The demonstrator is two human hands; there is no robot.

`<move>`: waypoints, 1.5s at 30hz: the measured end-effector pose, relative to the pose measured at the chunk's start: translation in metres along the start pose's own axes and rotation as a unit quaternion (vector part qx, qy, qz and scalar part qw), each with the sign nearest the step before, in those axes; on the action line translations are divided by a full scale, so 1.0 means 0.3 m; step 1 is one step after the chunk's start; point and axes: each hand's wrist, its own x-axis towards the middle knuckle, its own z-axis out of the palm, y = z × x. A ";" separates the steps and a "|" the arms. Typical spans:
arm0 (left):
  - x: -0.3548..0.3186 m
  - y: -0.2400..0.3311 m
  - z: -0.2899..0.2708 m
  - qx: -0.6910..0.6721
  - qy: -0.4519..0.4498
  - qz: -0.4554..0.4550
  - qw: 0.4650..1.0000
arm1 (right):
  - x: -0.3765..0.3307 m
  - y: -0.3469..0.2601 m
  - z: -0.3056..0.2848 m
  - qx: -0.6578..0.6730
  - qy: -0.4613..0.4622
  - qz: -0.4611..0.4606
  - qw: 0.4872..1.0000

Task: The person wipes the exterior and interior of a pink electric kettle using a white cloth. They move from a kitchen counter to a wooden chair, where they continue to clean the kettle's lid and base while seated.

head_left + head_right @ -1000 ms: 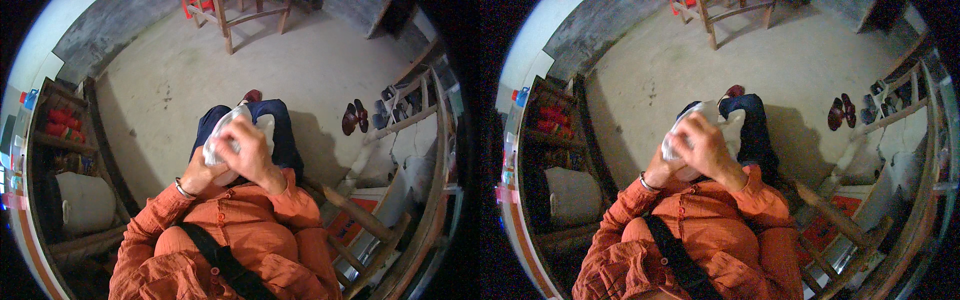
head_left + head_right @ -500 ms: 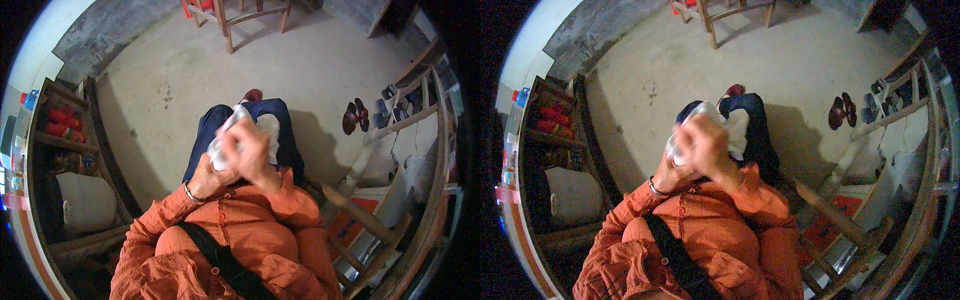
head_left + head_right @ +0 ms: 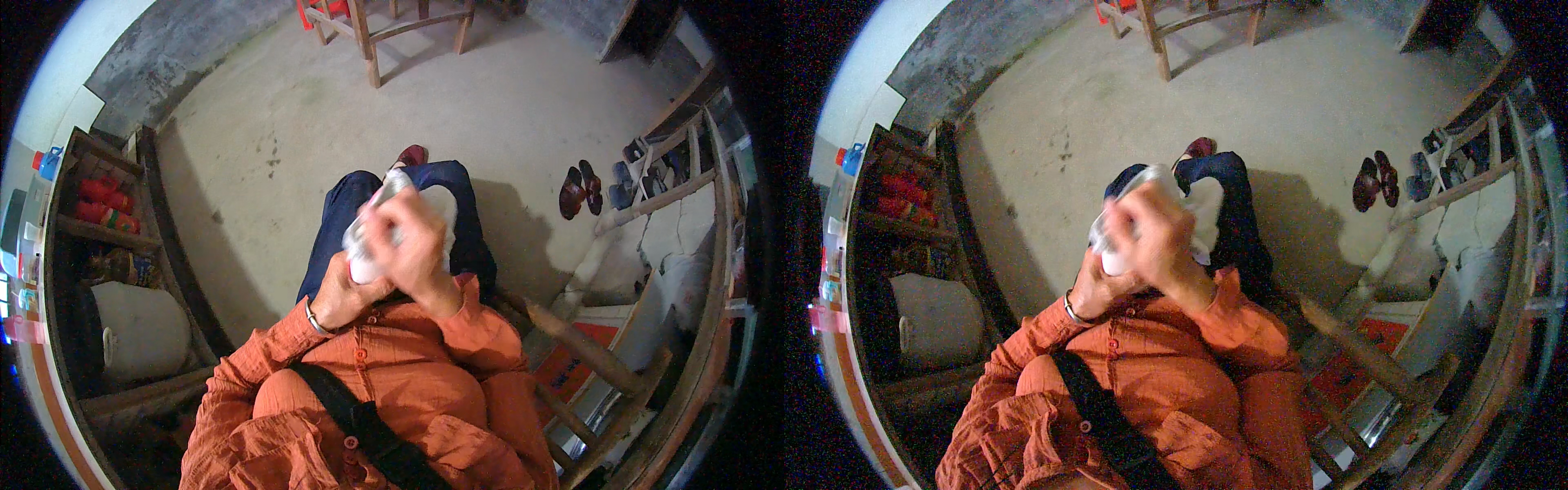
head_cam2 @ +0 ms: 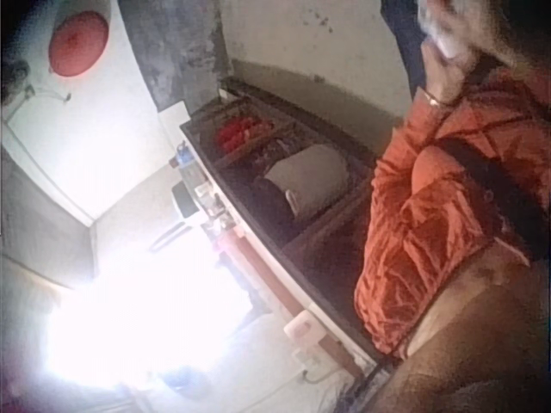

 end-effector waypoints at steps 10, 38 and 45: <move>-0.017 0.031 0.033 0.030 -0.099 0.018 0.994 | 0.007 0.300 -0.042 0.103 -0.003 0.237 0.966; -0.003 0.053 0.009 0.011 -0.062 -0.033 0.997 | 0.026 0.143 -0.031 -0.028 0.041 0.158 0.986; -0.006 0.018 -0.018 0.003 -0.011 -0.001 1.000 | -0.003 -0.039 0.010 -0.033 -0.033 -0.068 0.997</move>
